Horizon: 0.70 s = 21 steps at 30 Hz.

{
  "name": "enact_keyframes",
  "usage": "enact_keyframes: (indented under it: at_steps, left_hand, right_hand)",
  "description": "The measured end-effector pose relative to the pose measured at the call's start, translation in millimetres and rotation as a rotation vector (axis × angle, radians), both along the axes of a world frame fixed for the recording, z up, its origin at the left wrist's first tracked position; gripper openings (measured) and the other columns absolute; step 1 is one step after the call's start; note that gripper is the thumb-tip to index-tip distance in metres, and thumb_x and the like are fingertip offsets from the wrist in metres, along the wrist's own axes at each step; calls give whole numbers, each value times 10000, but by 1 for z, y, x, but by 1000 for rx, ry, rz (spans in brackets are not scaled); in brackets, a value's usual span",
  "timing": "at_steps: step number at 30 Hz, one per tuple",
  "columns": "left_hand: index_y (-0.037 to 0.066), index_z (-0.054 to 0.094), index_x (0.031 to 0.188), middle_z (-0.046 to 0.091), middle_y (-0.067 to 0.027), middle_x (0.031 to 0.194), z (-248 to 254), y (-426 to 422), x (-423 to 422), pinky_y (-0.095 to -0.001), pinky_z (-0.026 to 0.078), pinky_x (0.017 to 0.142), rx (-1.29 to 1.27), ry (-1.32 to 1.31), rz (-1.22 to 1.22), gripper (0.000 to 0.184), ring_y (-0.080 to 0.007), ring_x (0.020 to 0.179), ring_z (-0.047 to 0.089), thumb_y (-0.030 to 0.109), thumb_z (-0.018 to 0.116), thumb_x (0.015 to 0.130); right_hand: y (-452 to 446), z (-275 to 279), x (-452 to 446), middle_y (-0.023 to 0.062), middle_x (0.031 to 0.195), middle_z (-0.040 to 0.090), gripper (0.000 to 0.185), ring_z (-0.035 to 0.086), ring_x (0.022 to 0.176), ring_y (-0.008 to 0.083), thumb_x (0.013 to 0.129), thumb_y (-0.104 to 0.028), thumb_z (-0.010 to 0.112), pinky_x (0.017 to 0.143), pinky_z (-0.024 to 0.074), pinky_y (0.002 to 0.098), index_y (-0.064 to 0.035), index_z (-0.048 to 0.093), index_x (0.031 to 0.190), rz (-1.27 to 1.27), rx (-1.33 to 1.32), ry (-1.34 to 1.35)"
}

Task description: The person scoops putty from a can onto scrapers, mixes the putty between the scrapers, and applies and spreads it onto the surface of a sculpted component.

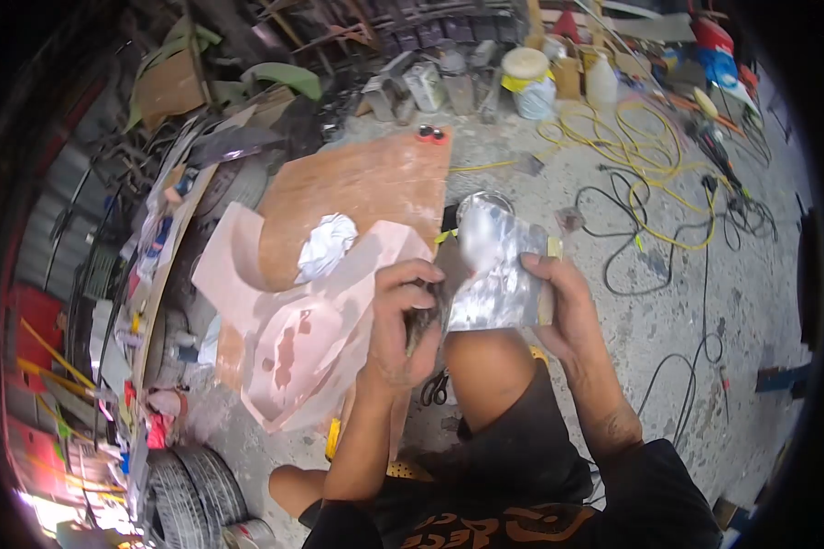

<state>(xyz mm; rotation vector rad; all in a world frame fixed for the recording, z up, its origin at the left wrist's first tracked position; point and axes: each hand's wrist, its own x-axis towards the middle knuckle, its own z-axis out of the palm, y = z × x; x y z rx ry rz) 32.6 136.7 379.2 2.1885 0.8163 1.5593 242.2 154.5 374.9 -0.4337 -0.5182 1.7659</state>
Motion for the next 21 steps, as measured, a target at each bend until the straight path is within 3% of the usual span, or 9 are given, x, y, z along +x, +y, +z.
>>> enact_keyframes:
  at_steps: [1, 5, 7, 11, 14, 17, 21]
  left_hand:
    - [45, 483, 1154, 478, -200, 1194, 0, -12, -8, -405, 474, 924, 61, 40, 27, 558, -328, 1078, 525, -196, 535, 653]
    - [109, 559, 1249, 487, -164, 1203, 0, -61, -37, -431, 495, 891, 161, 125, 187, 703, -352, 1116, 501, -177, 573, 607]
    - [134, 570, 1257, 488, -154, 1205, -4, -86, -52, -436, 495, 888, 160, 187, 265, 715, -350, 1111, 502, -173, 591, 612]
    - [180, 634, 1246, 492, -130, 1217, -15, -135, -79, -439, 480, 912, 68, 264, 395, 709, -346, 1102, 499, -170, 626, 630]
    - [200, 688, 1219, 495, -113, 1234, -33, -160, -88, -444, 456, 943, 76, 218, 467, 690, -340, 1089, 494, -151, 660, 625]
    - [153, 609, 1221, 473, -154, 1214, -37, -182, -100, -458, 461, 927, 54, 345, 493, 614, -340, 1112, 488, -174, 652, 703]
    - [210, 652, 1225, 494, -121, 1228, -50, -200, -108, -445, 445, 946, 27, 320, 552, 657, -347, 1116, 468, -143, 710, 673]
  right_hand:
    - [-10, 11, -15, 83, 1072, 666, 360, 674, 968, 182, 947, -119, 630, 897, 546, 338, 7, 537, 1272, 6, 0, -9]
    - [-46, 10, -55, 94, 1112, 659, 369, 664, 1004, 177, 973, -186, 662, 899, 536, 330, 27, 548, 1253, 54, -15, -103]
    - [-62, 8, -73, 98, 1101, 671, 318, 673, 979, 171, 974, -175, 658, 846, 550, 322, 25, 582, 1209, 88, -50, -120]
    - [-89, -3, -99, 96, 1090, 676, 350, 678, 970, 168, 980, -173, 622, 857, 547, 320, 8, 549, 1270, 222, 1, -155]
    - [-108, -13, -113, 102, 1085, 686, 301, 687, 941, 167, 981, -152, 632, 840, 556, 313, 15, 581, 1226, 227, -12, -164]
    - [-122, -24, -122, 104, 1096, 682, 311, 682, 960, 171, 977, -147, 636, 849, 551, 318, 18, 579, 1234, 250, -27, -157]
    - [-135, -28, -126, 106, 1112, 676, 314, 674, 981, 177, 976, -139, 635, 860, 543, 322, 17, 574, 1242, 259, -59, -193]
